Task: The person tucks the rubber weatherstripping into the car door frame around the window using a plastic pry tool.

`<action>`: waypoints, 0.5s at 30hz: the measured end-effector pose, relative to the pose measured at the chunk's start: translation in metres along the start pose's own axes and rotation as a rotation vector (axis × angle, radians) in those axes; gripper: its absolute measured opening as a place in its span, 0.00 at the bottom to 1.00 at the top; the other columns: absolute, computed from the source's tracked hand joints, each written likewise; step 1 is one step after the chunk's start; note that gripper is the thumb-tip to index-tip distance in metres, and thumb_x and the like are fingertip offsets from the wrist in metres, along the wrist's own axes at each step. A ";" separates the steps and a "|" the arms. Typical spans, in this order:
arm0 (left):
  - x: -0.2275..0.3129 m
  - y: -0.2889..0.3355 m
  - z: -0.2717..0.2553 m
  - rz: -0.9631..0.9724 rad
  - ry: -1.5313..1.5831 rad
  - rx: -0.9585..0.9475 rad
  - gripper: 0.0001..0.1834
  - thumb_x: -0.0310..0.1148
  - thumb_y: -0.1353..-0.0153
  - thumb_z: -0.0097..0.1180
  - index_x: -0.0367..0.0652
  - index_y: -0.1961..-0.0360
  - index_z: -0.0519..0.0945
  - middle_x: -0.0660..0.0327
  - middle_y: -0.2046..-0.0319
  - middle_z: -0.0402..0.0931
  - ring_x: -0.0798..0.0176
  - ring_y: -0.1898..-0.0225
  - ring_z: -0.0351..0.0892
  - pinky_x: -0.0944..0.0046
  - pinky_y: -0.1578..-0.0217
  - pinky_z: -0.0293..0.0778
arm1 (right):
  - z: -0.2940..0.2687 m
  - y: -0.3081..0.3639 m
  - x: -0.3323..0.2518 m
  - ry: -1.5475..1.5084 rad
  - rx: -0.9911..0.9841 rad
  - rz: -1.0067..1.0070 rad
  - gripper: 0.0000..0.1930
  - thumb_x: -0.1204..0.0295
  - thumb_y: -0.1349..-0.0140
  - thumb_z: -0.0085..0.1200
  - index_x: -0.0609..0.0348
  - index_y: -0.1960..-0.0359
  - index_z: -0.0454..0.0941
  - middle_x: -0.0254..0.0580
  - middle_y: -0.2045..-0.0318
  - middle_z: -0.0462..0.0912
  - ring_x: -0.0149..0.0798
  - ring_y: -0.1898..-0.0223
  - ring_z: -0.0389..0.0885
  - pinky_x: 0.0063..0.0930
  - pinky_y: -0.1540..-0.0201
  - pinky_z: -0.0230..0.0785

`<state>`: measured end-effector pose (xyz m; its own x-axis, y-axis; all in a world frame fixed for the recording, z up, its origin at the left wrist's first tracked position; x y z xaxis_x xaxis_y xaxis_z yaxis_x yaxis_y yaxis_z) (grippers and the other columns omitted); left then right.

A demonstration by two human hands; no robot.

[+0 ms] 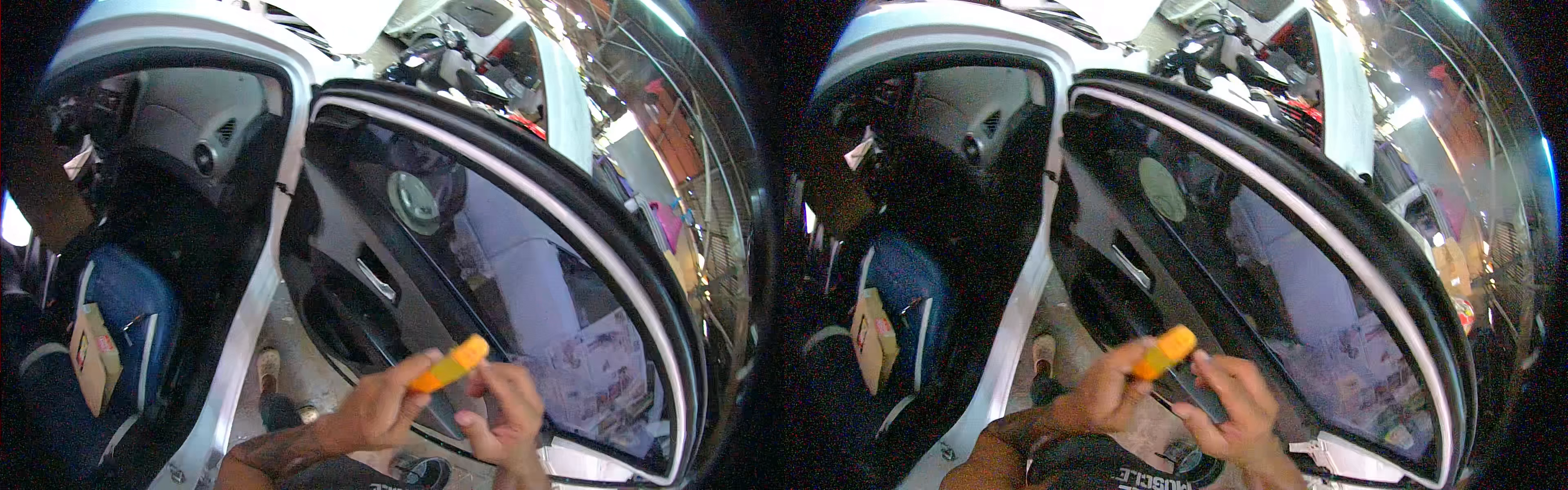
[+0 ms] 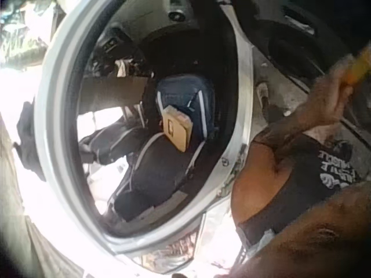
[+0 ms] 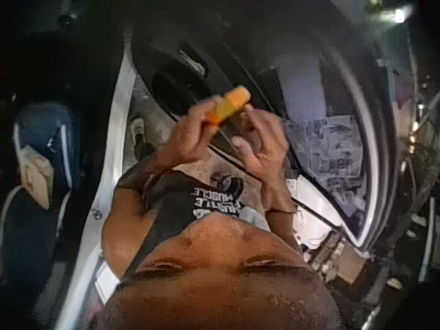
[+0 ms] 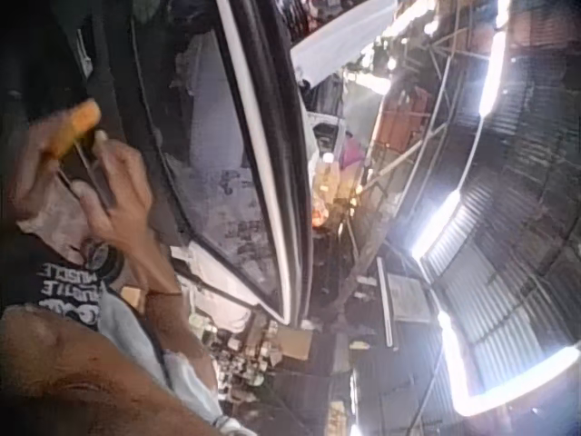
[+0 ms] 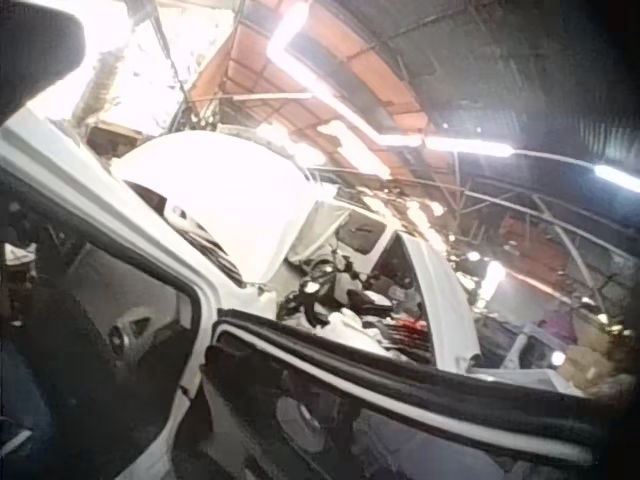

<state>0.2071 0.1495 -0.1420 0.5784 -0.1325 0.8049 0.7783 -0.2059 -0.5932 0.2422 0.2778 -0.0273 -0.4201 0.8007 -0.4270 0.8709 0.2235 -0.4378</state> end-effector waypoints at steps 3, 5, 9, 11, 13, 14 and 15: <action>-0.001 -0.016 -0.026 0.110 0.024 0.001 0.30 0.26 0.38 0.59 0.36 0.36 0.62 0.40 0.49 0.75 0.44 0.51 0.81 0.58 0.58 0.80 | -0.042 0.006 -0.014 0.133 0.087 -0.300 0.27 0.66 0.53 0.71 0.67 0.51 0.80 0.54 0.63 0.83 0.47 0.67 0.83 0.32 0.66 0.76; 0.007 -0.043 -0.029 0.077 -0.028 -0.107 0.32 0.24 0.39 0.59 0.36 0.34 0.62 0.40 0.48 0.75 0.45 0.51 0.81 0.59 0.58 0.80 | -0.058 0.009 -0.021 0.092 0.246 -0.281 0.26 0.57 0.44 0.64 0.67 0.52 0.76 0.50 0.69 0.83 0.42 0.69 0.81 0.35 0.64 0.74; 0.011 -0.084 -0.043 0.219 -0.196 0.067 0.32 0.25 0.35 0.55 0.36 0.31 0.60 0.42 0.42 0.72 0.43 0.47 0.79 0.58 0.53 0.79 | -0.035 0.020 -0.014 -0.006 -0.010 -0.280 0.21 0.62 0.40 0.62 0.65 0.52 0.78 0.46 0.74 0.84 0.39 0.73 0.82 0.35 0.67 0.77; 0.007 -0.100 -0.051 0.193 -0.159 0.123 0.29 0.28 0.31 0.49 0.36 0.31 0.58 0.43 0.38 0.68 0.41 0.41 0.74 0.56 0.45 0.74 | -0.015 0.028 -0.002 -0.015 -0.233 -0.075 0.21 0.59 0.36 0.61 0.57 0.46 0.78 0.48 0.56 0.83 0.52 0.57 0.82 0.37 0.48 0.73; -0.005 -0.102 -0.044 -0.045 0.177 0.083 0.29 0.31 0.28 0.44 0.36 0.30 0.56 0.43 0.33 0.62 0.43 0.35 0.67 0.56 0.39 0.67 | -0.002 0.038 0.014 -0.123 -0.201 -0.053 0.23 0.62 0.40 0.62 0.62 0.46 0.77 0.49 0.60 0.84 0.49 0.60 0.82 0.37 0.53 0.74; -0.002 -0.105 -0.042 -0.007 0.155 0.050 0.28 0.31 0.28 0.44 0.36 0.30 0.56 0.43 0.33 0.62 0.43 0.35 0.68 0.56 0.39 0.67 | 0.006 0.040 0.025 -0.234 -0.176 -0.026 0.26 0.65 0.43 0.64 0.67 0.46 0.76 0.49 0.63 0.84 0.46 0.64 0.83 0.37 0.59 0.75; 0.000 -0.107 -0.040 0.031 0.131 0.017 0.28 0.31 0.28 0.44 0.35 0.30 0.55 0.43 0.34 0.63 0.44 0.35 0.68 0.56 0.39 0.67 | 0.013 0.038 0.031 -0.236 -0.171 -0.030 0.26 0.65 0.43 0.64 0.67 0.46 0.76 0.49 0.63 0.84 0.46 0.64 0.83 0.37 0.59 0.75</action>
<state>0.1140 0.1327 -0.0774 0.5661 -0.2647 0.7807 0.7652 -0.1834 -0.6171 0.2585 0.3039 -0.0679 -0.4764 0.6454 -0.5971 0.8792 0.3513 -0.3218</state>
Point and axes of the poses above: each hand's wrist, its own y-axis away from the middle knuckle, its own z-axis out of the palm, x = y × z, the point moved 7 cm from there along -y, towards the middle knuckle
